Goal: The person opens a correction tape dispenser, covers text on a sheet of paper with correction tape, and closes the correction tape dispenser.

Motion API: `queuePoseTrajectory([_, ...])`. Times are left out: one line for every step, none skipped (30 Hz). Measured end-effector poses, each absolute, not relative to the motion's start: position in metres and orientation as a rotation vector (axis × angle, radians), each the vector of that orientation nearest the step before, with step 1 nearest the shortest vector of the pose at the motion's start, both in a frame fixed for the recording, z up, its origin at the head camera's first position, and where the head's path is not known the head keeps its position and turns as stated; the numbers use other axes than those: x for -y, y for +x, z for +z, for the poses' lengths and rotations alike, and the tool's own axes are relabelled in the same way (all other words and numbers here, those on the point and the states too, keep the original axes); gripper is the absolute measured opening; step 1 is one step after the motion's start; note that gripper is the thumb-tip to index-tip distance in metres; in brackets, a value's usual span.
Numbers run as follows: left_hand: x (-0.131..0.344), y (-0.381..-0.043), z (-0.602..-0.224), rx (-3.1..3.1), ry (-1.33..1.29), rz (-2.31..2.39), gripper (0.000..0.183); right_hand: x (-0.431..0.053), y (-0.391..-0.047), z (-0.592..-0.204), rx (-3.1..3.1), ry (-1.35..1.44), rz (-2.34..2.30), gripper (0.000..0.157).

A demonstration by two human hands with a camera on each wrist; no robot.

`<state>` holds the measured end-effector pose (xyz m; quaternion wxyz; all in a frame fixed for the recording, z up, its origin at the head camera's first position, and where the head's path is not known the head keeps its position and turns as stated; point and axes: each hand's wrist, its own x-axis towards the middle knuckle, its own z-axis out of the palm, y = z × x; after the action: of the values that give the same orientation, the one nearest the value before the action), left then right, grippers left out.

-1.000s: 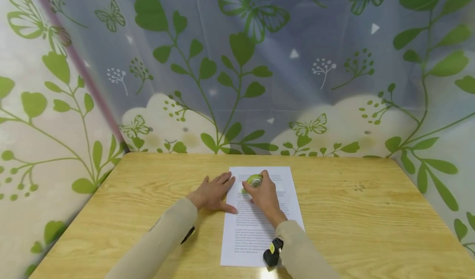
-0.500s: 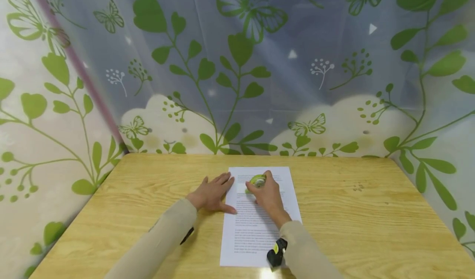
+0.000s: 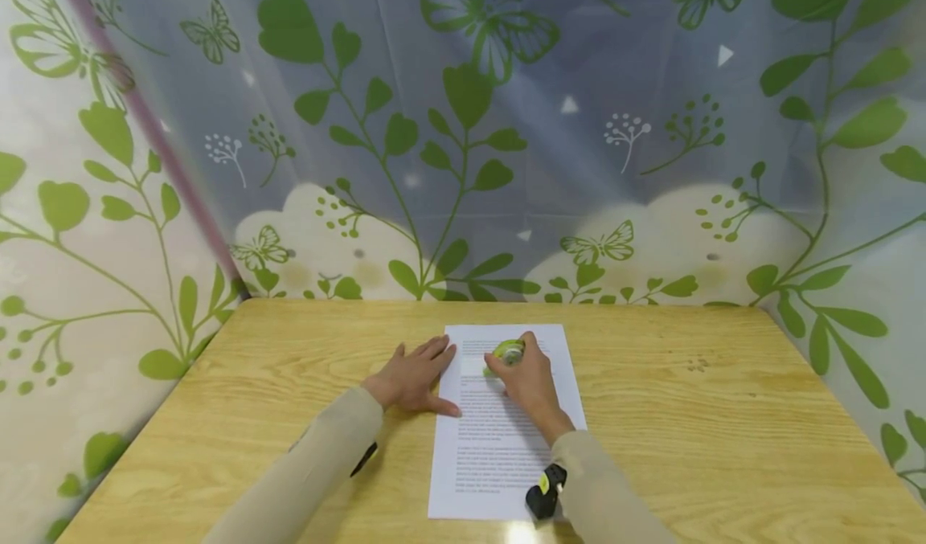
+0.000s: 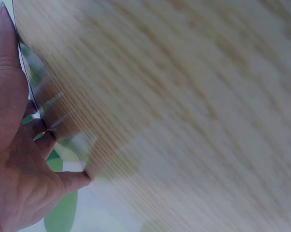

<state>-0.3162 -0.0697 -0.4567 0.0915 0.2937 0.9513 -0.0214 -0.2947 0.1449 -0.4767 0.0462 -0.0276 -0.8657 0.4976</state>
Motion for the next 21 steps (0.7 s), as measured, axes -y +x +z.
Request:
queuePoseTrajectory([0.07, -0.316, -0.457, -2.826, 0.873, -0.064, 0.112, -0.145, -0.294, -0.477, 2.641, -0.084, 1.519, 0.045])
queuePoseTrajectory([0.07, -0.316, -0.457, -2.826, 0.875, -0.064, 0.112, -0.146, -0.294, -0.476, 2.64, -0.084, 1.519, 0.045])
queuePoseTrajectory([0.07, -0.316, -0.457, -2.827, 0.876, -0.064, 0.112, -0.146, -0.294, -0.476, 2.639, -0.085, 1.521, 0.045])
queuePoseTrajectory([0.07, -0.316, -0.457, -2.829, 0.878, -0.06, 0.112, -0.147, -0.294, -0.476, 2.637, -0.083, 1.523, 0.045])
queuePoseTrajectory([0.07, -0.316, -0.457, -2.83, 0.881, -0.057, 0.112, -0.147, -0.294, -0.476, 2.637, -0.083, 1.521, 0.045])
queuePoseTrajectory([0.07, -0.316, -0.458, -2.831, 0.883, -0.054, 0.112, -0.148, -0.294, -0.477, 2.64, -0.084, 1.518, 0.044])
queuePoseTrajectory([0.07, -0.316, -0.458, -2.831, 0.884, -0.05, 0.112, -0.148, -0.294, -0.477, 2.641, -0.083, 1.516, 0.044])
queuePoseTrajectory([0.07, -0.316, -0.458, -2.83, 0.885, -0.045, 0.112, -0.149, -0.294, -0.477, 2.642, -0.083, 1.515, 0.044])
queuePoseTrajectory([0.07, -0.316, -0.458, -2.829, 0.884, -0.042, 0.112, -0.149, -0.294, -0.477, 2.643, -0.086, 1.513, 0.044])
queuePoseTrajectory([0.07, -0.316, -0.458, -2.827, 0.883, -0.041, 0.112, -0.15, -0.294, -0.478, 2.645, -0.087, 1.506, 0.045])
queuePoseTrajectory([0.07, -0.316, -0.458, -2.826, 0.882, -0.041, 0.112, -0.15, -0.294, -0.478, 2.646, -0.087, 1.502, 0.045])
queuePoseTrajectory([0.07, -0.316, -0.458, -2.826, 0.881, -0.04, 0.112, -0.151, -0.294, -0.478, 2.646, -0.088, 1.497, 0.045])
queuePoseTrajectory([0.07, -0.316, -0.458, -2.825, 0.88, -0.038, 0.111, -0.152, -0.294, -0.478, 2.646, -0.091, 1.496, 0.045])
queuePoseTrajectory([0.07, -0.316, -0.458, -2.825, 0.88, -0.037, 0.111, -0.152, -0.294, -0.478, 2.647, -0.093, 1.489, 0.045])
queuePoseTrajectory([0.07, -0.316, -0.457, -2.826, 0.881, -0.037, 0.111, -0.153, -0.294, -0.478, 2.649, -0.095, 1.485, 0.045])
queuePoseTrajectory([0.07, -0.316, -0.457, -2.826, 0.881, -0.036, 0.111, -0.154, -0.294, -0.478, 2.653, -0.095, 1.478, 0.045])
queuePoseTrajectory([0.07, -0.316, -0.457, -2.827, 0.883, -0.037, 0.111, -0.154, -0.294, -0.478, 2.655, -0.097, 1.474, 0.045])
queuePoseTrajectory([0.07, -0.316, -0.457, -2.825, 0.881, -0.036, 0.111, -0.155, -0.294, -0.478, 2.659, -0.098, 1.468, 0.045])
queuePoseTrajectory([0.07, -0.316, -0.457, -2.824, 0.88, -0.035, 0.111, -0.155, -0.294, -0.478, 2.661, -0.1, 1.469, 0.046])
queuePoseTrajectory([0.07, -0.316, -0.457, -2.824, 0.879, -0.037, 0.111, -0.156, -0.294, -0.477, 2.666, -0.101, 1.465, 0.046])
queuePoseTrajectory([0.071, -0.316, -0.457, -2.823, 0.877, -0.038, 0.111, -0.156, -0.294, -0.477, 2.668, -0.102, 1.466, 0.046])
